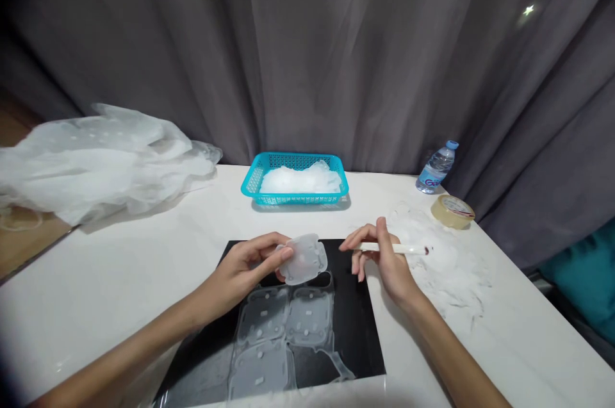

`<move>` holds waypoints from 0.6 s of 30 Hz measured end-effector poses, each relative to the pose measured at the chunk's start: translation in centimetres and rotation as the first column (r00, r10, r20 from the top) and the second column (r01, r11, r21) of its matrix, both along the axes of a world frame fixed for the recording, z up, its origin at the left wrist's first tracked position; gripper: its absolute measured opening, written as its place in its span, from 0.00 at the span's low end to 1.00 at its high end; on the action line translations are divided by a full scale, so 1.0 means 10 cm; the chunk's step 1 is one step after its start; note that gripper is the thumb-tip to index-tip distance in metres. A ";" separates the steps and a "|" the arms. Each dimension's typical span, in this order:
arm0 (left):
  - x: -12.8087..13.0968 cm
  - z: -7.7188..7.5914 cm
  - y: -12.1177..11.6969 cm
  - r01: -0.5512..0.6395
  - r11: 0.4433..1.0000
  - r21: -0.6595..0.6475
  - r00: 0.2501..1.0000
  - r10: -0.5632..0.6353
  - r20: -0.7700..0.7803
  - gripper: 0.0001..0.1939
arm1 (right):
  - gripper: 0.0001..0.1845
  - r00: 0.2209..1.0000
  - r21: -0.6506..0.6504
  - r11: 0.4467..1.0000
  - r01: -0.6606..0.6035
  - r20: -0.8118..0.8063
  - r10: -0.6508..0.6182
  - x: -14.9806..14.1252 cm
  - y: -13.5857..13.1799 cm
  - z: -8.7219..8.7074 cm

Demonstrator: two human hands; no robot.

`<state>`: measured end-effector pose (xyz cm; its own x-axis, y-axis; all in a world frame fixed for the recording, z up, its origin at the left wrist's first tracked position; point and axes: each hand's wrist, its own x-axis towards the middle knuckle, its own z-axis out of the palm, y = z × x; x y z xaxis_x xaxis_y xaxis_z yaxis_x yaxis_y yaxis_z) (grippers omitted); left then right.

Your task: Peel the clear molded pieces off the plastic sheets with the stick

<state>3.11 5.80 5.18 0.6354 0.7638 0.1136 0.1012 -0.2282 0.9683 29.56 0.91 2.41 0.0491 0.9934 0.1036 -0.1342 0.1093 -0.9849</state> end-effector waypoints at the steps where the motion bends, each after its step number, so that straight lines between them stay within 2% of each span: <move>1: 0.00 0.01 0.00 -0.003 1.000 -0.017 1.000 0.003 0.010 0.13 | 0.39 0.998 -0.001 1.000 0.017 0.054 -0.017 -0.01 -0.01 -0.01; 3: 0.00 0.02 0.00 -0.005 0.999 -0.040 1.000 0.005 0.015 0.13 | 0.36 0.983 -0.023 1.000 -0.012 0.181 0.016 -0.05 -0.05 -0.04; 6: -0.02 0.01 0.03 -0.004 0.999 -0.055 1.000 0.004 0.003 0.13 | 0.33 0.935 -0.085 0.988 -0.127 0.322 0.148 -0.10 -0.10 -0.04; 8: -0.04 0.00 0.06 -0.009 0.999 -0.041 1.000 0.009 -0.011 0.14 | 0.33 0.920 -0.116 0.979 -0.169 0.339 0.199 -0.11 -0.12 -0.02; 12: -0.05 0.01 0.10 0.006 0.999 -0.044 1.000 -0.006 0.001 0.16 | 0.32 0.929 -0.125 0.981 -0.149 0.321 0.182 -0.13 -0.13 0.01; 15: -0.02 0.04 0.09 0.066 0.985 -0.161 0.997 -0.061 0.036 0.17 | 0.29 0.929 -0.137 0.984 -0.112 0.337 0.152 -0.18 -0.16 0.04; 18: 0.01 0.04 0.08 0.122 0.946 -0.299 0.991 -0.098 0.093 0.19 | 0.25 0.928 -0.164 0.979 -0.120 0.332 0.170 -0.24 -0.20 0.09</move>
<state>3.24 6.59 5.58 0.7158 0.6956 -0.0611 0.0153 0.0718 0.9973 27.16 -1.05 3.28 -0.1103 0.9926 -0.0508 0.2100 -0.0267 -0.9773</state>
